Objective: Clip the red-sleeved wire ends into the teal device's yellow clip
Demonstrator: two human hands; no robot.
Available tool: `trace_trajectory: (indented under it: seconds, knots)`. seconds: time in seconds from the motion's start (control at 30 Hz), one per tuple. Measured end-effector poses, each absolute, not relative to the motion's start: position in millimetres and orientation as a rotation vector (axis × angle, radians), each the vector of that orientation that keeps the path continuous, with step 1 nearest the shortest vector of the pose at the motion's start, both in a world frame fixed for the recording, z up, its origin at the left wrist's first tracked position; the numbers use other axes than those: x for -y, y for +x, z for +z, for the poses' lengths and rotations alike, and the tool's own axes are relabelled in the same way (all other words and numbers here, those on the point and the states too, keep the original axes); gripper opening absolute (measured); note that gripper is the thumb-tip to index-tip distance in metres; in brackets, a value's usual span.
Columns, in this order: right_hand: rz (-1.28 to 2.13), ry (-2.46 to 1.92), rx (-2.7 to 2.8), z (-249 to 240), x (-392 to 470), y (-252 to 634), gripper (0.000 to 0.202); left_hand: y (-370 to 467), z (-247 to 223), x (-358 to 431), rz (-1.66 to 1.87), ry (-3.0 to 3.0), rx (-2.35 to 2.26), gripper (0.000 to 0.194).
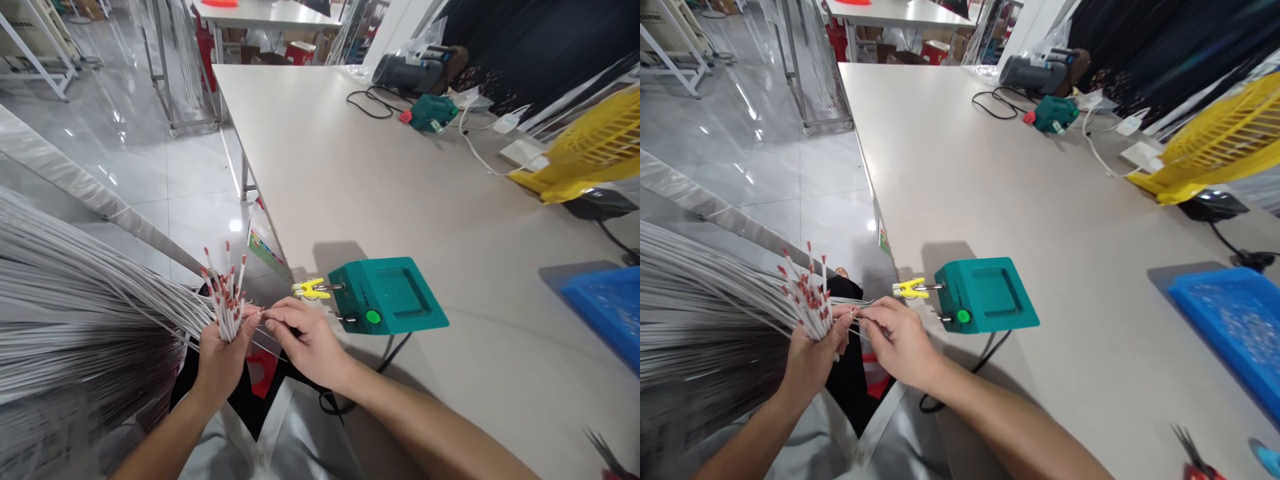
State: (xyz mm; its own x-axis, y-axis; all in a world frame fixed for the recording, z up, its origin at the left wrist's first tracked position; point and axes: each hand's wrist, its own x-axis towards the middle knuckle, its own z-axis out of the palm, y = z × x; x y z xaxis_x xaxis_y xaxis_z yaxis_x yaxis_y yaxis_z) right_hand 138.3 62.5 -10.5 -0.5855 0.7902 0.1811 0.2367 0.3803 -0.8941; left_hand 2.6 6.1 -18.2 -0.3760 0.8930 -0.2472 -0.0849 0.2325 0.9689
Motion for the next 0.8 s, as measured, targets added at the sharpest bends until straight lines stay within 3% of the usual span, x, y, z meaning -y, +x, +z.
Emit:
trace_trajectory:
  seconds: [0.27, 0.43, 0.57, 0.8]
  knots:
    - [1.405, -0.826, 1.855, -9, -67, 140, 0.018, 1, -20, -5, 1.253, 0.77, -1.599, 0.011]
    - [1.276, -0.866, 2.007, -5, -70, 142, 0.01, -3, -23, -2, 1.144, 0.877, -1.543, 0.009]
    - [1.004, -0.687, 2.323, -2, -74, 149, 0.012, -10, -20, 0, 1.007, 0.98, -1.44, 0.016]
    - [0.098, -0.292, 2.562, -6, -72, 154, 0.016, -20, -22, -1, 0.917, 0.781, -1.339, 0.031]
